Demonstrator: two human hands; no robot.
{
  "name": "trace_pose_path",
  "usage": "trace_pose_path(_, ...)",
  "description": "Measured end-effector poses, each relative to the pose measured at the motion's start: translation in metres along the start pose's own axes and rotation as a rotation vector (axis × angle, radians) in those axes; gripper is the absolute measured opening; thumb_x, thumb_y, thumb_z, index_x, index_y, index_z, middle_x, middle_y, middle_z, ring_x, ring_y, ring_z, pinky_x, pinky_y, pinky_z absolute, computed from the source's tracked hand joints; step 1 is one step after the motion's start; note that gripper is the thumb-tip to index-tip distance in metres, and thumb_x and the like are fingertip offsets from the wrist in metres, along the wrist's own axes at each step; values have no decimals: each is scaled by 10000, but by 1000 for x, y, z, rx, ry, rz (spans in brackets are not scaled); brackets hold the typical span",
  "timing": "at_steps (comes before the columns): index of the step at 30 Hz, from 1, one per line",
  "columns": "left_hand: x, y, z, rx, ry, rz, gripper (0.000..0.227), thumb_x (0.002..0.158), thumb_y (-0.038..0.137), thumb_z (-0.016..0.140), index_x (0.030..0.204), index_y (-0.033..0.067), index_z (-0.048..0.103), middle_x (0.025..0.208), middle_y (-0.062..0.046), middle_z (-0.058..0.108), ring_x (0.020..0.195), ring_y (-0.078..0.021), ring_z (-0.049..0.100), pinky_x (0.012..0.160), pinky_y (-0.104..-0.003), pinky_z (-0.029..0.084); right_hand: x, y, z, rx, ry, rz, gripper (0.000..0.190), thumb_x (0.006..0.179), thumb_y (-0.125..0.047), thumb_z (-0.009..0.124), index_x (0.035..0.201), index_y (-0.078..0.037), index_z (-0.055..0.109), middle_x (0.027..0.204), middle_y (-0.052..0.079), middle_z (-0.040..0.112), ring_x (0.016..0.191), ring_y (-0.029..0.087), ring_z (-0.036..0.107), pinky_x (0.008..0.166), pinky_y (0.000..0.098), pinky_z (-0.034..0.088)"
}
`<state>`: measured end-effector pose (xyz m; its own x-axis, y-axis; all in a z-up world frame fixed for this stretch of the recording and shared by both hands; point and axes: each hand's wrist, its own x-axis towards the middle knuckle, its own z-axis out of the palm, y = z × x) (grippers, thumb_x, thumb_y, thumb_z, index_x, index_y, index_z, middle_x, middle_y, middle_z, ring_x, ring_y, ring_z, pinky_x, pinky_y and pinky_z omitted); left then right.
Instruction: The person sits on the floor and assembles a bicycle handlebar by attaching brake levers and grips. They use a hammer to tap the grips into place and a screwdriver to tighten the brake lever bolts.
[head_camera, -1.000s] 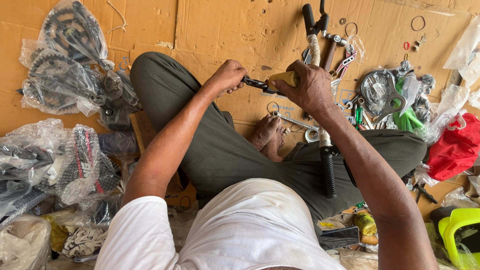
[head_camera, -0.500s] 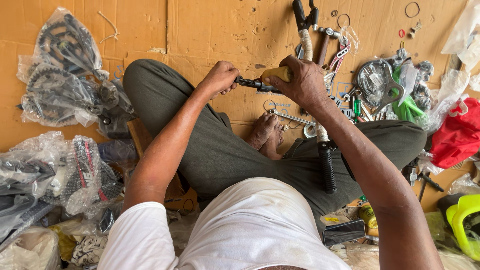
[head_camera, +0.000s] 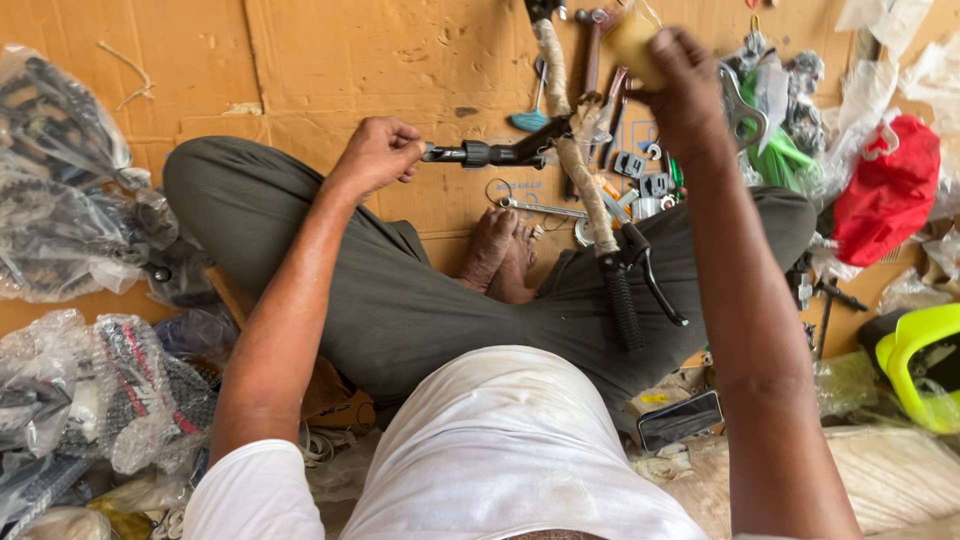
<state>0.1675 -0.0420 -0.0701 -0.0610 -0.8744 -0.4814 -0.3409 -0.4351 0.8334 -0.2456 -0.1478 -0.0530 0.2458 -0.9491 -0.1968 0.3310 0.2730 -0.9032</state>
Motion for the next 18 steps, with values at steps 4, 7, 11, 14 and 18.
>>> trace_pose_path(4,5,-14,-3,46,-21,3,309,930,45,703,1192,-99,623,840,-60,711,709,-98,697,633,-257,605,24,12,-71,-152,-122,-185,416,1046,-276,780,1357,-57,610,1267,73,684,1137,175,677,972,326,576)
trace_pose_path(7,8,-26,-1,90,-34,19,281,954,40,702,1191,-100,646,836,-84,700,705,-116,667,635,-269,570,61,47,-113,-457,88,-242,370,970,-188,771,1281,-49,626,1222,91,725,1100,202,718,954,347,582)
trace_pose_path(11,12,-43,0,134,2,-51,251,960,53,704,1170,-76,652,860,-106,688,697,-130,633,608,-281,522,97,115,-146,-896,399,-322,387,835,-58,793,1192,-49,643,1133,108,740,1013,210,741,907,376,575)
trace_pose_path(14,14,-56,6,93,5,-50,224,968,67,689,1152,-56,659,946,-108,711,764,-137,680,659,-272,581,91,154,-165,-859,510,-173,403,773,-51,844,1101,-21,612,1054,127,713,912,225,698,750,367,578)
trace_pose_path(18,27,-59,16,-160,60,-240,219,964,42,634,1150,-74,619,1027,-168,706,836,-202,749,733,-310,649,102,165,-147,-454,719,115,544,790,-130,921,1085,-51,472,964,105,627,768,219,699,599,350,638)
